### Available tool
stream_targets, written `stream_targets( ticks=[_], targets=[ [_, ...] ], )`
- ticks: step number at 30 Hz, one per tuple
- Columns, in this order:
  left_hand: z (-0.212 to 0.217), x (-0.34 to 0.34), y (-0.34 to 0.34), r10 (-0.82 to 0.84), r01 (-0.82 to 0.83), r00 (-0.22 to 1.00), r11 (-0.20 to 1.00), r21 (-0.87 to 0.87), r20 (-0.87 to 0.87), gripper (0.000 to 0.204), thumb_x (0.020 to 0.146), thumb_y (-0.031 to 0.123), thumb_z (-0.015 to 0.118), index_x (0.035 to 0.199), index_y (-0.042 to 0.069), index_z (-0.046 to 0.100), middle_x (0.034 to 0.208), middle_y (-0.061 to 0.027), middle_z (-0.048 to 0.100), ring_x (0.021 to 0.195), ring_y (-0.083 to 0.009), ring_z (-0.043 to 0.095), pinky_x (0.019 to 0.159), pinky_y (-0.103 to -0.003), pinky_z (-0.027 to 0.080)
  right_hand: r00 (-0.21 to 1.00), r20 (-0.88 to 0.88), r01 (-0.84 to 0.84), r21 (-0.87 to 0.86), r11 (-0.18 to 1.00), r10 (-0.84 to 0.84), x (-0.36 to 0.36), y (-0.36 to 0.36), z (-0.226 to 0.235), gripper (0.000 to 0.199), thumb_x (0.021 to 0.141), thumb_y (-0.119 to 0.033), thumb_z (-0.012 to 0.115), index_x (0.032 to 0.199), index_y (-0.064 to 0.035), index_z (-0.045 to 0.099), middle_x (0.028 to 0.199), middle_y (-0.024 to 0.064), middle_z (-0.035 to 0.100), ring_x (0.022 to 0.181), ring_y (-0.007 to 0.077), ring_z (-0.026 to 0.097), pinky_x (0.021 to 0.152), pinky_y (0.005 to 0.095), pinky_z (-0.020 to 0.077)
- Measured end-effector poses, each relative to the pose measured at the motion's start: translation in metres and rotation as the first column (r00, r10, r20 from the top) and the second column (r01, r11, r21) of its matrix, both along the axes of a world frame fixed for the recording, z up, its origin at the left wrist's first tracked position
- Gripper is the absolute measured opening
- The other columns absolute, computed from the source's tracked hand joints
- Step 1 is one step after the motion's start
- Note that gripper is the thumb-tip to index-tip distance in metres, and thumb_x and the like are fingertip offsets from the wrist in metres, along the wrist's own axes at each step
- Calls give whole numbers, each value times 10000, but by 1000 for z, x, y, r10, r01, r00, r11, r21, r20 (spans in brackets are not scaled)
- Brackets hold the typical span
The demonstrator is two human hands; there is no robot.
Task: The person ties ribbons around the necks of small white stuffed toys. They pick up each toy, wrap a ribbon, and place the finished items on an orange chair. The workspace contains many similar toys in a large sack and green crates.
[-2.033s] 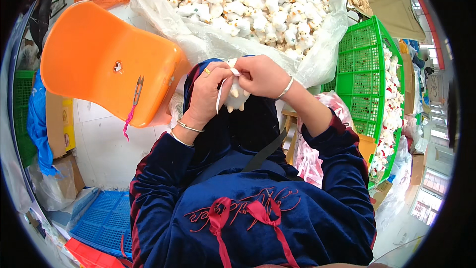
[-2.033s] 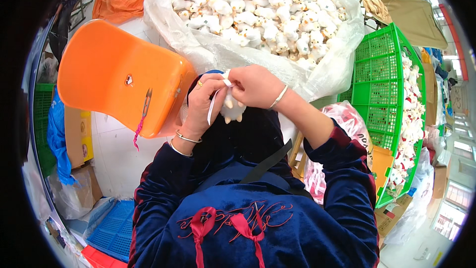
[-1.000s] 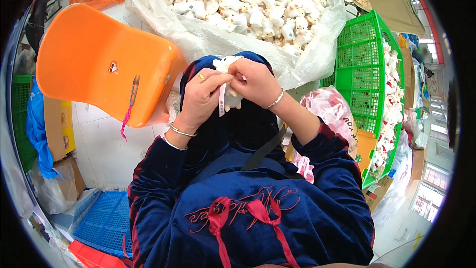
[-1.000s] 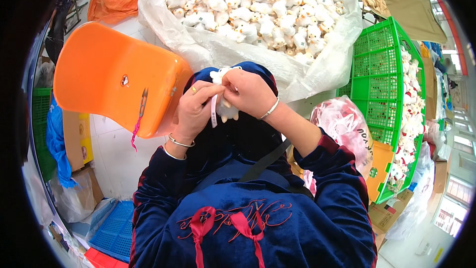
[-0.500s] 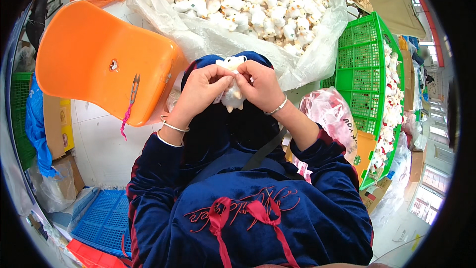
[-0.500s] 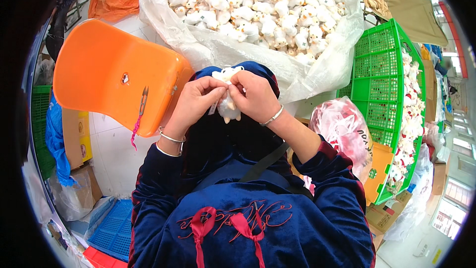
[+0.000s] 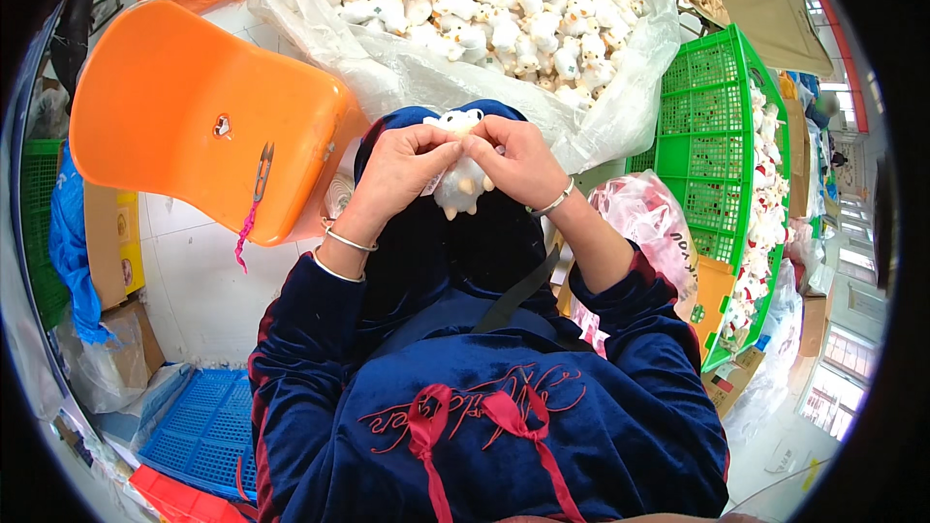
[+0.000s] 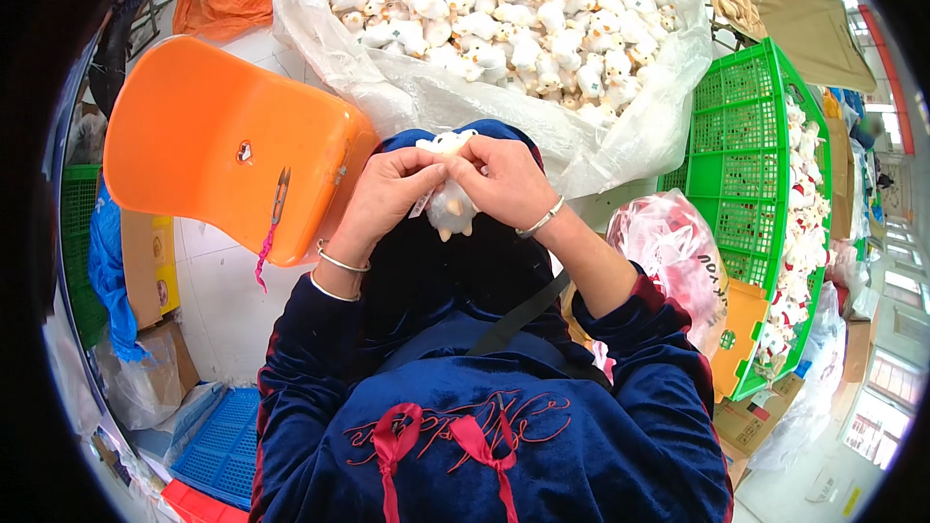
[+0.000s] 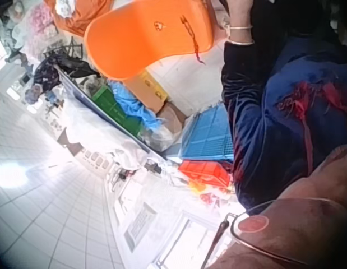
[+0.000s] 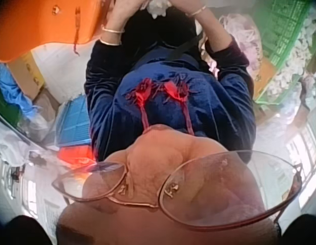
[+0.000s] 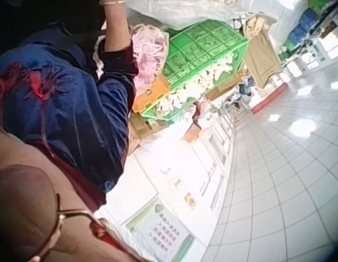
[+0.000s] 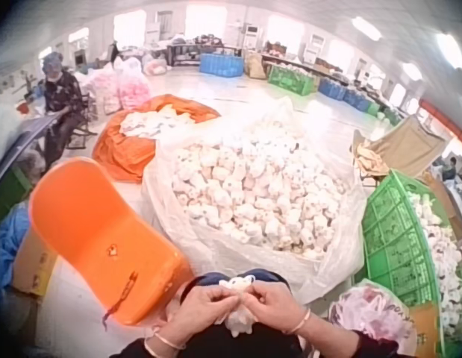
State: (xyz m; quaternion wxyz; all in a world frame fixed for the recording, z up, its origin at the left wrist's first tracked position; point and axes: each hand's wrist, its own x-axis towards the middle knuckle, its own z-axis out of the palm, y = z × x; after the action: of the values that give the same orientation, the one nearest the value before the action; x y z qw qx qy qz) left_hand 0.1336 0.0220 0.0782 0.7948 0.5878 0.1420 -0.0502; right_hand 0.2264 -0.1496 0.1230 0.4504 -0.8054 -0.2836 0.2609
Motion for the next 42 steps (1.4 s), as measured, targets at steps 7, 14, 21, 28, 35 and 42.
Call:
stream_targets(
  ticks=[7, 14, 21, 28, 35, 42],
  targets=[
    [14, -5, -16, 131, -182, 977, 922, 343, 168, 93, 933, 83, 698, 967, -3, 688, 802, -82, 681, 687, -125, 635, 638, -274, 510, 946, -311, 106, 9, 994, -98, 10, -3, -10, 200, 913, -185, 647, 858, 2, 690, 756, -8, 650, 683, 63, 564, 620, 250, 472],
    [6, -6, -24, 2, -341, 877, 709, 618, 481, 96, 890, 81, 728, 979, 46, 720, 940, -121, 667, 801, -258, 677, 709, -337, 545, 802, -575, 213, 25, 977, -160, 12, -4, -5, 182, 896, -179, 653, 795, -29, 673, 737, -13, 633, 667, 51, 551, 600, 228, 447],
    [7, -6, -27, 75, -319, 900, 784, 533, 429, 81, 892, 50, 730, 954, 1, 710, 906, -89, 645, 745, -186, 662, 656, -288, 533, 820, -555, 192, 31, 981, -142, 11, -1, -1, 189, 910, -189, 646, 812, -30, 674, 761, -18, 634, 677, 48, 548, 606, 226, 441],
    [1, -8, -26, 128, -286, 926, 854, 436, 355, 60, 898, 16, 716, 930, -29, 693, 917, -65, 630, 760, -126, 631, 668, -238, 506, 975, -222, -37, -135, 990, 6, 33, -12, 1, 272, 971, -228, 541, 869, -20, 685, 765, 26, 656, 710, 112, 582, 662, 266, 473],
    [1, -9, -24, 115, -291, 919, 842, 454, 376, 62, 903, 22, 716, 931, -28, 691, 921, -63, 630, 770, -122, 623, 671, -235, 498, 889, -416, -347, -345, 872, 189, 53, -12, 22, 292, 984, -247, 520, 846, -47, 681, 730, 2, 666, 594, 82, 538, 550, 245, 443],
    [0, -10, -25, 112, -288, 915, 854, 433, 387, 67, 904, 25, 716, 937, -28, 692, 911, -63, 633, 749, -126, 613, 662, -243, 489, 845, -487, -306, -105, 946, 220, 55, -22, 9, 195, 950, -200, 639, 868, -35, 699, 757, -14, 669, 660, 62, 556, 622, 212, 449]
  ],
)
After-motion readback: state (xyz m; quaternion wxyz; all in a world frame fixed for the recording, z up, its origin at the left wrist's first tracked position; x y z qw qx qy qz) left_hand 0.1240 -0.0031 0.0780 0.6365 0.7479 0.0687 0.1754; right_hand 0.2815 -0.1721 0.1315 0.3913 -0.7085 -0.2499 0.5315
